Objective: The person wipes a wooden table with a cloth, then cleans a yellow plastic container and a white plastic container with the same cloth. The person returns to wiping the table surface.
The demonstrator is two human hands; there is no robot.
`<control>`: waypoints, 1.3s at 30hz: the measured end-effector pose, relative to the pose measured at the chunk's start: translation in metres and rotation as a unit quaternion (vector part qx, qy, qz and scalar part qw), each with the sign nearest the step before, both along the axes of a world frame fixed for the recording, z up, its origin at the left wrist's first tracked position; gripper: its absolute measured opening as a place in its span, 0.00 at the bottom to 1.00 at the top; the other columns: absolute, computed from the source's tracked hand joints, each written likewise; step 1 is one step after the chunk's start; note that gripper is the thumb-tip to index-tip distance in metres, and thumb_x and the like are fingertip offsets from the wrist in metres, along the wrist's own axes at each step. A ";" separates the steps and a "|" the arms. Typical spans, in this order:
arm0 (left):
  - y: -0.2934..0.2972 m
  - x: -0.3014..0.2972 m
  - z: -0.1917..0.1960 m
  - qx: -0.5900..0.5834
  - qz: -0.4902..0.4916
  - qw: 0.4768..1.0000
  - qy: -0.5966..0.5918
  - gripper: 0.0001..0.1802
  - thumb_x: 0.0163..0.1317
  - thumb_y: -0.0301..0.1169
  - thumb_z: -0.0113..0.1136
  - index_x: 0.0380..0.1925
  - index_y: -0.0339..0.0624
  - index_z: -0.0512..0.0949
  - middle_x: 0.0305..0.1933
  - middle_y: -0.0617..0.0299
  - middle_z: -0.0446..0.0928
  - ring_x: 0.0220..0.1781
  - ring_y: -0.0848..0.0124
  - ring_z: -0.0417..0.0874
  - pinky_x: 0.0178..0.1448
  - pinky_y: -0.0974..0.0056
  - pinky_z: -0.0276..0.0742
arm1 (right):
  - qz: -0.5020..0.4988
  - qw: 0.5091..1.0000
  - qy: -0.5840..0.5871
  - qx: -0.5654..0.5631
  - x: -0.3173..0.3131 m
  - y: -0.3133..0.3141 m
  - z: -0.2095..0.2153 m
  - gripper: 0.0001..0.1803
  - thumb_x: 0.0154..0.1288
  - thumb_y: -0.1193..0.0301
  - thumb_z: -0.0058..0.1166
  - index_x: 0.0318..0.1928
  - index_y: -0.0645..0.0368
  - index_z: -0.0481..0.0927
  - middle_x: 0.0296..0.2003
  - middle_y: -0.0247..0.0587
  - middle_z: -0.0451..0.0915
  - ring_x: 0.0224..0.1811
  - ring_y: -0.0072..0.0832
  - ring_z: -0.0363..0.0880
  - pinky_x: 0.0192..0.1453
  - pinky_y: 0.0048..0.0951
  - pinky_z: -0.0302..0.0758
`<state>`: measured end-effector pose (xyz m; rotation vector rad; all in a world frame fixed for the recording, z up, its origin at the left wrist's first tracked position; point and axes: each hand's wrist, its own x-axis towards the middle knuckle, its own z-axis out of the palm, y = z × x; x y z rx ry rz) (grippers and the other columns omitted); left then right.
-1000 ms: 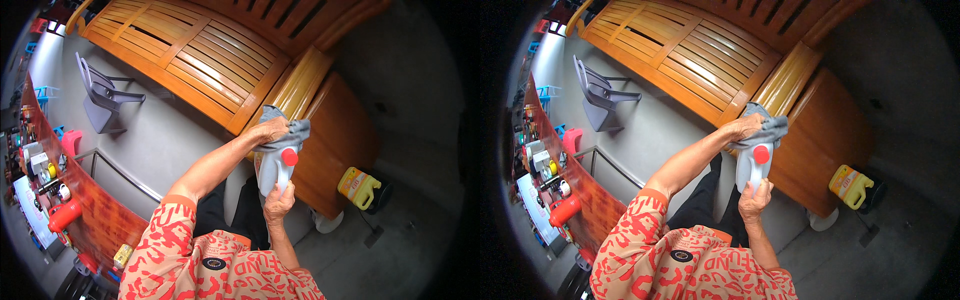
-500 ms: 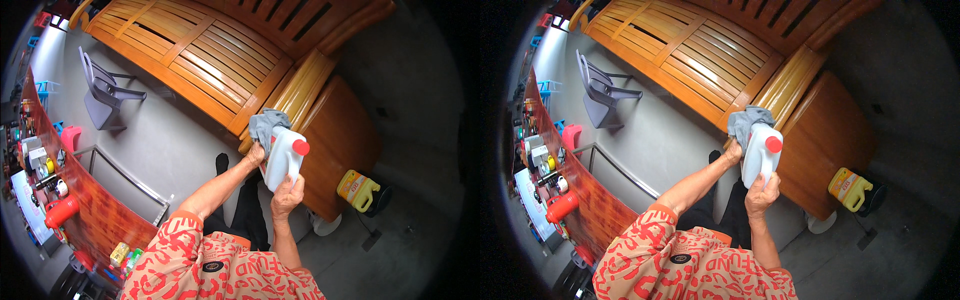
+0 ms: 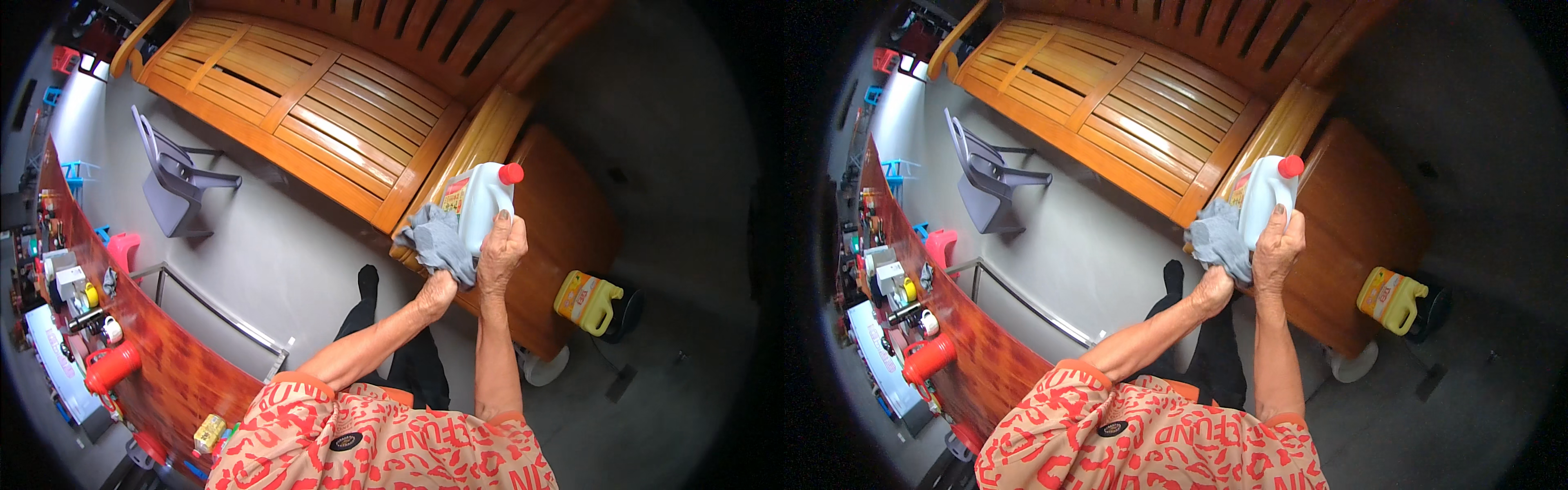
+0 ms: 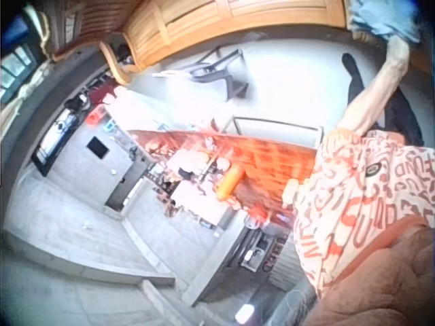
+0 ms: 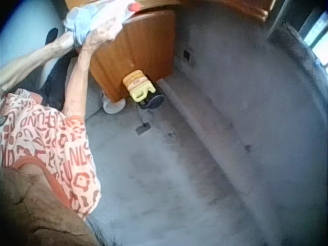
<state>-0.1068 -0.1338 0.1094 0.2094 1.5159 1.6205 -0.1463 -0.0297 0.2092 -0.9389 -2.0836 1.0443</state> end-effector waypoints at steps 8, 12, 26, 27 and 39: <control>-0.023 -0.007 0.077 -0.002 0.195 0.979 -0.060 0.29 0.55 0.24 0.59 0.58 0.36 0.66 0.56 0.57 0.71 0.57 0.66 0.72 0.62 0.63 0.67 | 0.030 0.985 -0.031 -0.168 0.003 0.002 0.012 0.14 0.70 0.64 0.48 0.47 0.62 0.70 0.26 0.41 0.73 0.28 0.27 0.71 0.34 0.34 0.70; -0.035 -0.025 0.107 0.196 0.126 0.940 -0.250 0.31 0.65 0.38 0.57 0.65 0.41 0.60 0.62 0.61 0.67 0.62 0.68 0.70 0.66 0.60 0.69 | 0.060 0.983 0.056 -0.165 0.007 0.012 0.004 0.20 0.69 0.64 0.49 0.56 0.61 0.65 0.27 0.35 0.72 0.30 0.20 0.69 0.35 0.26 0.68; -0.028 -0.053 0.093 0.301 0.056 0.903 -0.302 0.35 0.65 0.51 0.51 0.65 0.40 0.60 0.64 0.58 0.67 0.65 0.64 0.68 0.71 0.58 0.62 | 0.159 0.946 -0.024 -0.281 0.035 0.028 0.009 0.25 0.65 0.61 0.54 0.58 0.59 0.68 0.36 0.36 0.69 0.38 0.23 0.68 0.45 0.26 0.70; -0.028 -0.055 0.092 0.287 0.047 0.915 -0.280 0.35 0.65 0.51 0.51 0.65 0.40 0.60 0.64 0.58 0.67 0.65 0.64 0.67 0.71 0.58 0.61 | 0.152 0.936 -0.028 -0.316 0.035 0.029 0.005 0.29 0.59 0.62 0.60 0.58 0.58 0.68 0.40 0.40 0.70 0.43 0.29 0.70 0.48 0.31 0.69; 0.002 -0.099 0.142 0.121 0.036 0.968 -0.216 0.19 0.64 0.43 0.55 0.41 0.37 0.74 0.39 0.56 0.78 0.38 0.67 0.82 0.43 0.63 0.79 | 0.017 0.971 -0.107 0.214 -0.053 0.054 0.002 0.12 0.49 0.70 0.60 0.37 0.48 0.78 0.35 0.41 0.69 0.40 0.42 0.69 0.44 0.45 0.69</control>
